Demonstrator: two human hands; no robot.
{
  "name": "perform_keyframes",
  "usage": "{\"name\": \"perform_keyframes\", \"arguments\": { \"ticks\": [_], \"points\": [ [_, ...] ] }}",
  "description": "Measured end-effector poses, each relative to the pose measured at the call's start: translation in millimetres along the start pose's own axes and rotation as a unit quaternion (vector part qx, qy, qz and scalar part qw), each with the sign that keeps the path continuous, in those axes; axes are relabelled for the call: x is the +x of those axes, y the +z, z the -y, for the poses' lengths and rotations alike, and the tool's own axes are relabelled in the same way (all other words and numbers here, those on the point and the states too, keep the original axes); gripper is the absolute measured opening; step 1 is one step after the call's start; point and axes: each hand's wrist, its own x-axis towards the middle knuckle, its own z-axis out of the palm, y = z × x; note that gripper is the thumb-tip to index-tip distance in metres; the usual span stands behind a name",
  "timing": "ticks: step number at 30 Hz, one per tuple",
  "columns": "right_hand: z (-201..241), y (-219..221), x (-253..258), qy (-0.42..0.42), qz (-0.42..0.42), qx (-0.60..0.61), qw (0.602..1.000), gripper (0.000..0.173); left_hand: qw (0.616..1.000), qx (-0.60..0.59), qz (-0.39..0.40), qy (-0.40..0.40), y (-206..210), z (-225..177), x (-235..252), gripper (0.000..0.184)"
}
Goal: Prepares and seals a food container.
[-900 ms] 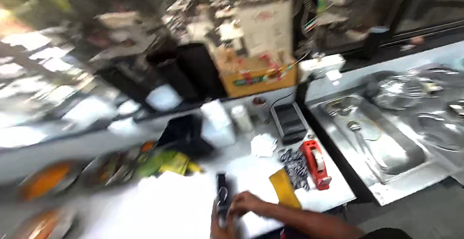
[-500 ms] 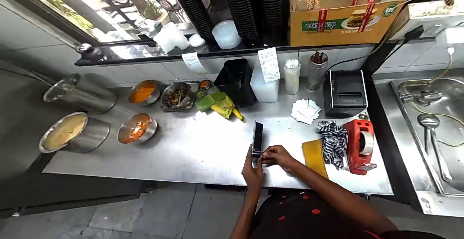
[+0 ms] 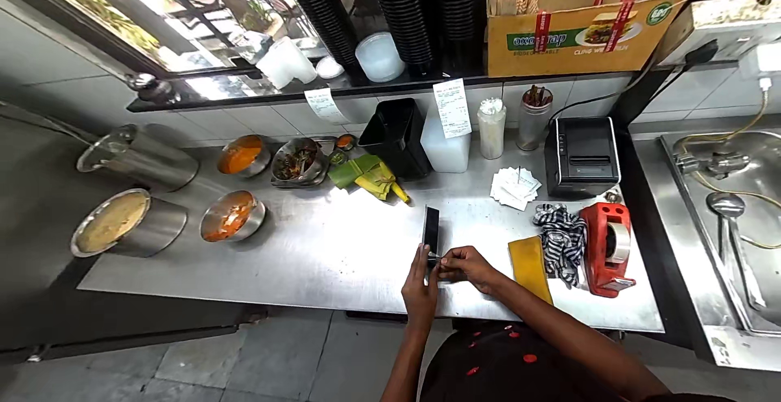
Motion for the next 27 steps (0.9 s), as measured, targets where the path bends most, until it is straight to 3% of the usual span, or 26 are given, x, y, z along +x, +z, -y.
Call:
{"name": "perform_keyframes", "arguments": {
  "ticks": [7, 15, 22, 27],
  "points": [
    [9, 5, 2, 0.016, -0.021, -0.061, 0.998, 0.016, 0.998, 0.046, -0.006, 0.046, 0, 8, 1, 0.036],
    [-9, -2, 10, -0.014, -0.03, -0.091, 0.995, 0.021, 0.995, 0.067, -0.017, 0.071, 5, 9, -4, 0.038],
    [-10, -4, 16, -0.022, -0.037, -0.06, 0.997, 0.021, 0.997, 0.06, -0.022, 0.04, 4, -4, 5, 0.038],
    [-14, -18, 21, -0.035, 0.008, -0.037, 0.999, 0.022, 0.998, 0.051, -0.008, 0.026, 6, -6, 12, 0.041]
  ]
}}
